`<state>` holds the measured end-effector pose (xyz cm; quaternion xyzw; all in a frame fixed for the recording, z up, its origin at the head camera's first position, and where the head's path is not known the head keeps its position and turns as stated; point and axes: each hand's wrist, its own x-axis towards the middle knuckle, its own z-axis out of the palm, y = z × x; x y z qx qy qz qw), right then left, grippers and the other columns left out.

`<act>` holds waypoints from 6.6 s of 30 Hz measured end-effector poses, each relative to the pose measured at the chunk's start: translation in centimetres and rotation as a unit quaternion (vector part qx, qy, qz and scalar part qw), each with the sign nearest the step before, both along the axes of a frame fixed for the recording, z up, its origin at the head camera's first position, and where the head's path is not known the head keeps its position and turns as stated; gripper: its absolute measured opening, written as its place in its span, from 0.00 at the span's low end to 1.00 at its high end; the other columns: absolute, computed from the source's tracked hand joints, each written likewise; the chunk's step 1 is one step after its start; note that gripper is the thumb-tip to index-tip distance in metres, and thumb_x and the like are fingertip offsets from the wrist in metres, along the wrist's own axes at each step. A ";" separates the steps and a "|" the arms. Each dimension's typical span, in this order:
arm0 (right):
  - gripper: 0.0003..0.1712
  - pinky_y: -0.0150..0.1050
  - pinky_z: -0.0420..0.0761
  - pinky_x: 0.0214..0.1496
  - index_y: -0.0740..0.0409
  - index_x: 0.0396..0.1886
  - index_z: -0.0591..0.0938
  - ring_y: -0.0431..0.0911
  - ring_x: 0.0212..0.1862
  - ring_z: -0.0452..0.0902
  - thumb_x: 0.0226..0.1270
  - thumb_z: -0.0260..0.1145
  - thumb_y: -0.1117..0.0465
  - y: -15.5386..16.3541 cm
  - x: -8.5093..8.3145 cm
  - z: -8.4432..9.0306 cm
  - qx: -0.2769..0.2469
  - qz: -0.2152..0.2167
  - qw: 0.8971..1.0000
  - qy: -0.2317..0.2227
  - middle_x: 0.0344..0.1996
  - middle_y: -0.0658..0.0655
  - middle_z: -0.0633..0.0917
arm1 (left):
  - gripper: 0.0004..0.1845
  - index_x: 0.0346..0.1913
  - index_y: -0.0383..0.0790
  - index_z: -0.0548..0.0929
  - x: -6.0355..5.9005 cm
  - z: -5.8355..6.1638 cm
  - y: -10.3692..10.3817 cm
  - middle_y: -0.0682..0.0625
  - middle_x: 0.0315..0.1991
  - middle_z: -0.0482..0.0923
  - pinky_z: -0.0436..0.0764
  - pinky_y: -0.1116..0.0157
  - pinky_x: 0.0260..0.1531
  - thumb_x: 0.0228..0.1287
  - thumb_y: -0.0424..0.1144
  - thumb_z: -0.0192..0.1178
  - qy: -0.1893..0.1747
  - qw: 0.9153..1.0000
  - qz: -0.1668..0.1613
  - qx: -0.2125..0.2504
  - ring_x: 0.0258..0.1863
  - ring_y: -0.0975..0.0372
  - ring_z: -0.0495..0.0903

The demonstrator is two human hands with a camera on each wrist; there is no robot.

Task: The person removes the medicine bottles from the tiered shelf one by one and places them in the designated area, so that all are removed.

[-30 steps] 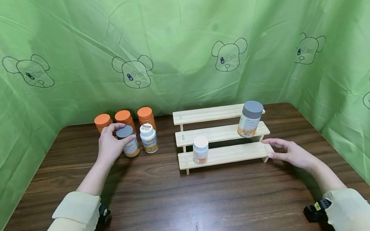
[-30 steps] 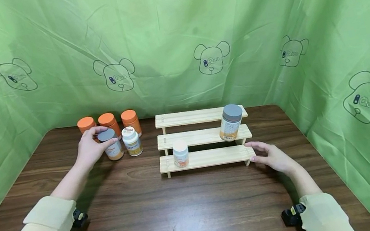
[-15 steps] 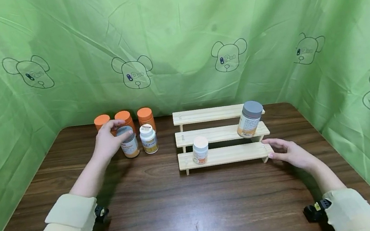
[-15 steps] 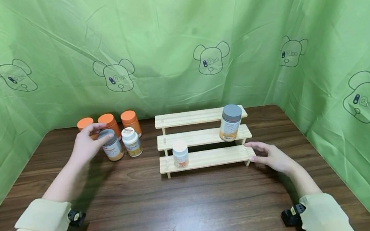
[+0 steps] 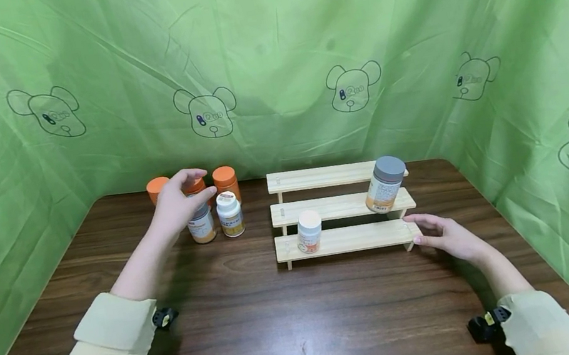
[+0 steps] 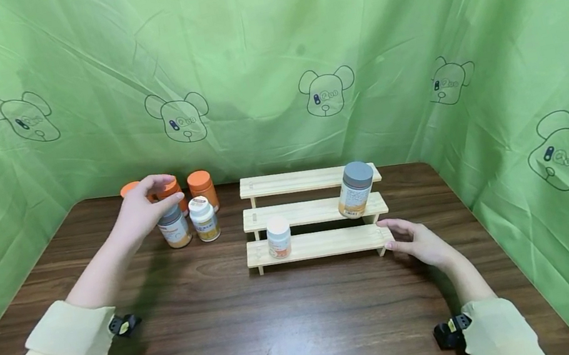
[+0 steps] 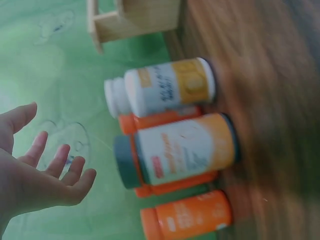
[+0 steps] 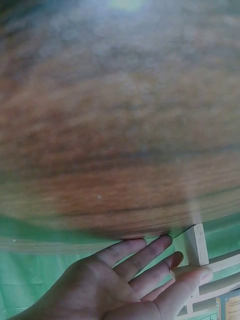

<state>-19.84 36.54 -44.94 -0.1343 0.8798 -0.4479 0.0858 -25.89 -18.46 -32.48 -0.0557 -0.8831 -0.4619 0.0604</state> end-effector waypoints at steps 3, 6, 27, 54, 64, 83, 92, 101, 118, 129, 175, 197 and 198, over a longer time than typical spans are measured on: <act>0.29 0.23 0.70 0.53 0.51 0.65 0.70 0.29 0.57 0.68 0.65 0.64 0.54 0.0 0.0 0.0 -0.002 0.001 1.000 0.000 0.63 0.60 0.73 | 0.26 0.59 0.45 0.74 0.3 0.9 0.9 0.46 0.61 0.69 0.65 0.47 0.60 0.59 0.49 0.65 -0.004 1.000 -0.006 0.008 0.64 0.51 0.64; 0.28 0.22 0.68 0.54 0.50 0.65 0.71 0.28 0.58 0.67 0.65 0.64 0.54 0.0 0.0 -0.1 0.003 0.000 1.000 0.004 0.63 0.60 0.73 | 0.26 0.59 0.45 0.74 0.6 1.8 1.8 0.46 0.62 0.69 0.64 0.47 0.62 0.60 0.48 0.65 -0.007 1.000 -0.017 0.019 0.65 0.51 0.63; 0.29 0.22 0.68 0.55 0.52 0.64 0.71 0.27 0.58 0.67 0.65 0.65 0.54 0.1 0.0 -0.1 -0.003 0.001 1.000 0.005 0.62 0.60 0.73 | 0.23 0.57 0.46 0.76 0.7 5.4 8.1 0.53 0.58 0.74 0.67 0.55 0.60 0.59 0.45 0.66 0.049 0.992 -0.086 0.084 0.62 0.59 0.67; 0.29 0.23 0.68 0.54 0.50 0.65 0.71 0.29 0.58 0.68 0.65 0.65 0.53 0.2 -0.1 0.1 0.000 -0.001 1.000 -0.009 0.62 0.59 0.74 | 0.26 0.61 0.52 0.74 -0.4 6.3 17.4 0.61 0.61 0.72 0.65 0.59 0.64 0.59 0.49 0.65 0.103 0.956 -0.270 0.048 0.64 0.68 0.64; 0.29 0.22 0.68 0.54 0.51 0.65 0.71 0.28 0.57 0.69 0.64 0.65 0.54 0.2 -0.2 0.0 -0.001 -0.001 1.000 -0.004 0.61 0.60 0.74 | 0.27 0.62 0.52 0.72 -1.0 6.1 20.4 0.62 0.62 0.70 0.63 0.64 0.64 0.61 0.48 0.64 0.102 0.932 -0.346 0.029 0.63 0.72 0.64; 0.29 0.23 0.67 0.55 0.50 0.65 0.70 0.30 0.58 0.68 0.65 0.64 0.53 0.2 0.0 0.1 0.009 0.002 1.000 -0.001 0.61 0.58 0.75 | 0.27 0.64 0.54 0.71 -2.4 4.1 25.1 0.61 0.64 0.69 0.57 0.65 0.67 0.62 0.47 0.63 0.060 0.898 -0.435 0.000 0.65 0.71 0.62; 0.29 0.24 0.69 0.53 0.50 0.66 0.70 0.31 0.57 0.69 0.66 0.64 0.54 0.2 -0.1 0.1 0.003 0.007 1.000 -0.002 0.61 0.58 0.75 | 0.26 0.64 0.51 0.71 -3.3 2.9 26.5 0.53 0.60 0.74 0.65 0.61 0.64 0.63 0.44 0.62 0.052 0.881 -0.471 -0.014 0.60 0.66 0.68; 0.29 0.24 0.69 0.54 0.50 0.66 0.70 0.36 0.58 0.71 0.65 0.64 0.54 0.2 -0.1 0.2 0.000 0.008 1.000 -0.006 0.60 0.58 0.76 | 0.25 0.63 0.51 0.73 -3.8 2.5 27.5 0.55 0.60 0.74 0.67 0.67 0.60 0.62 0.43 0.63 0.038 0.880 -0.473 -0.018 0.56 0.69 0.72; 0.29 0.24 0.68 0.55 0.52 0.66 0.70 0.33 0.57 0.71 0.66 0.64 0.56 0.3 -0.1 0.1 -0.010 0.016 1.000 -0.003 0.60 0.59 0.76 | 0.23 0.60 0.44 0.75 -5.0 1.9 28.1 0.50 0.58 0.75 0.70 0.68 0.56 0.62 0.28 0.58 0.042 0.873 -0.486 -0.015 0.53 0.65 0.74; 0.29 0.23 0.69 0.53 0.51 0.65 0.70 0.30 0.56 0.71 0.65 0.64 0.56 0.3 -0.2 0.1 0.002 0.012 1.000 0.004 0.59 0.60 0.76 | 0.23 0.60 0.47 0.75 -5.4 1.9 28.3 0.53 0.60 0.74 0.68 0.65 0.60 0.62 0.30 0.60 0.038 0.873 -0.485 -0.035 0.55 0.68 0.72; 0.29 0.22 0.69 0.53 0.53 0.65 0.70 0.28 0.56 0.70 0.65 0.64 0.56 0.0 -0.1 -0.1 -0.006 0.006 1.000 0.003 0.60 0.61 0.75 | 0.23 0.58 0.46 0.77 -3.4 5.0 24.2 0.50 0.57 0.71 0.74 0.71 0.50 0.58 0.36 0.66 0.036 0.917 -0.396 -0.019 0.52 0.63 0.71; 0.30 0.21 0.67 0.53 0.54 0.66 0.69 0.28 0.56 0.71 0.65 0.65 0.56 -0.1 -0.1 -0.3 -0.015 0.005 1.000 0.001 0.60 0.62 0.75 | 0.24 0.54 0.45 0.78 -1.5 5.4 20.6 0.54 0.50 0.79 0.76 0.66 0.49 0.54 0.41 0.70 0.099 0.932 -0.335 0.096 0.46 0.64 0.76; 0.30 0.21 0.68 0.53 0.54 0.66 0.69 0.28 0.55 0.71 0.65 0.65 0.56 -0.1 0.0 -0.3 -0.015 0.004 1.000 0.001 0.60 0.62 0.75 | 0.23 0.54 0.45 0.78 -1.5 5.4 20.5 0.54 0.50 0.79 0.76 0.66 0.51 0.54 0.40 0.70 0.096 0.932 -0.332 0.110 0.46 0.64 0.77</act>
